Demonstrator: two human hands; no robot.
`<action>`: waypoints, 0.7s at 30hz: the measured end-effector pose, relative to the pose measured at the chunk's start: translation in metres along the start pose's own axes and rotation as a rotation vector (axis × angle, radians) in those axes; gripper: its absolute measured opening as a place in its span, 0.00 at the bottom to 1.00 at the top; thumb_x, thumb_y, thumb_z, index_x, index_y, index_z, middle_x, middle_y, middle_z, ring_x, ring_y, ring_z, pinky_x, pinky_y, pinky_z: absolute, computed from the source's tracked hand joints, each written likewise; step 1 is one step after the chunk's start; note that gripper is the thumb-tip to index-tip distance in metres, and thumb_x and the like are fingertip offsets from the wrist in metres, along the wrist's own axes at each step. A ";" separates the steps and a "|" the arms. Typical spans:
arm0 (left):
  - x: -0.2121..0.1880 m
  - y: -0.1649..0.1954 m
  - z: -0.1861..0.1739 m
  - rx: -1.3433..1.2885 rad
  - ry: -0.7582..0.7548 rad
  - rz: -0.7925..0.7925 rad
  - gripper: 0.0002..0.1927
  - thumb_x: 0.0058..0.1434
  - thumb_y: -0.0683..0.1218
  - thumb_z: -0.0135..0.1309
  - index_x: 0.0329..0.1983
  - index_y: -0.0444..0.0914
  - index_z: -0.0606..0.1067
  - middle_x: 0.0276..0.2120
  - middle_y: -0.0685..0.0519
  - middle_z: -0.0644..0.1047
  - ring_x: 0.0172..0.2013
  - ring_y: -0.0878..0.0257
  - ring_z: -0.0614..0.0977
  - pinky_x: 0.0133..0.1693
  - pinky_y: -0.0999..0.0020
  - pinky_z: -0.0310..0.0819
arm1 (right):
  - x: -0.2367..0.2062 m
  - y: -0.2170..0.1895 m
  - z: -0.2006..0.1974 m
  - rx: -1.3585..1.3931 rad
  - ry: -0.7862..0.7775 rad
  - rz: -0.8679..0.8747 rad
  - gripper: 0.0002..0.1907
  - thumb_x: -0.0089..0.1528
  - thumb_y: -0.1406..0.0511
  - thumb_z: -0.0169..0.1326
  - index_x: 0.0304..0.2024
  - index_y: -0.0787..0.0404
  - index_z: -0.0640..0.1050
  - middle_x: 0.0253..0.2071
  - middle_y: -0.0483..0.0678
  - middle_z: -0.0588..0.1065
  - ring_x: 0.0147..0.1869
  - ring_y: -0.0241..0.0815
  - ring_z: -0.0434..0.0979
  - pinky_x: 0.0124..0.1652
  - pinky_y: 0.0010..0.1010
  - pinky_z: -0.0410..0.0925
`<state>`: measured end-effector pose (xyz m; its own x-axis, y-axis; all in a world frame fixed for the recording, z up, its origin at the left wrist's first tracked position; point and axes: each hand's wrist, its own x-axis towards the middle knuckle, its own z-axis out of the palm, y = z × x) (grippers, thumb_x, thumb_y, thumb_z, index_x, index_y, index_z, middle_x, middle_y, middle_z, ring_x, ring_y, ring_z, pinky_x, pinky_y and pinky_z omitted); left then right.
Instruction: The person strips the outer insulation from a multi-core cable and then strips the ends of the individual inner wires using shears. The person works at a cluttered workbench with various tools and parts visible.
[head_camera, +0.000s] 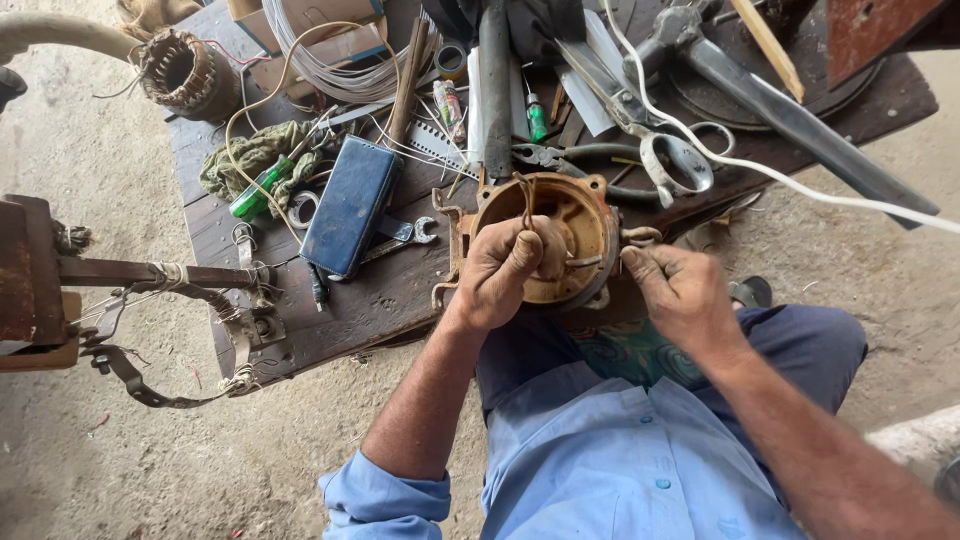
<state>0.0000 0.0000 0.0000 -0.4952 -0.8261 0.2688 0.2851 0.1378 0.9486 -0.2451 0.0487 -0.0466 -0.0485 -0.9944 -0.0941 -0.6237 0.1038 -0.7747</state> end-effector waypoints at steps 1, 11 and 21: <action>0.001 0.000 0.001 0.016 0.011 -0.002 0.28 0.78 0.63 0.42 0.33 0.36 0.71 0.30 0.56 0.71 0.33 0.67 0.70 0.38 0.72 0.66 | 0.000 0.007 0.002 0.177 -0.070 0.071 0.25 0.71 0.53 0.54 0.28 0.66 0.79 0.21 0.49 0.70 0.24 0.38 0.65 0.26 0.33 0.61; 0.002 -0.008 0.009 -0.048 0.020 -0.023 0.27 0.78 0.61 0.41 0.32 0.36 0.70 0.30 0.54 0.70 0.33 0.66 0.70 0.38 0.70 0.66 | -0.035 0.041 -0.055 0.196 -0.026 -0.159 0.14 0.68 0.58 0.58 0.44 0.62 0.82 0.33 0.43 0.76 0.34 0.30 0.74 0.31 0.24 0.67; 0.017 -0.001 0.030 -0.132 0.030 0.012 0.27 0.79 0.60 0.40 0.31 0.36 0.68 0.28 0.55 0.70 0.32 0.65 0.70 0.40 0.67 0.67 | -0.030 -0.006 -0.121 -0.758 0.044 -0.740 0.15 0.58 0.72 0.59 0.46 0.55 0.86 0.33 0.40 0.80 0.30 0.36 0.76 0.30 0.29 0.70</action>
<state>-0.0330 0.0019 0.0085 -0.4670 -0.8409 0.2734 0.3974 0.0766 0.9145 -0.3340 0.0748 0.0366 0.5237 -0.8058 0.2764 -0.8323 -0.5532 -0.0357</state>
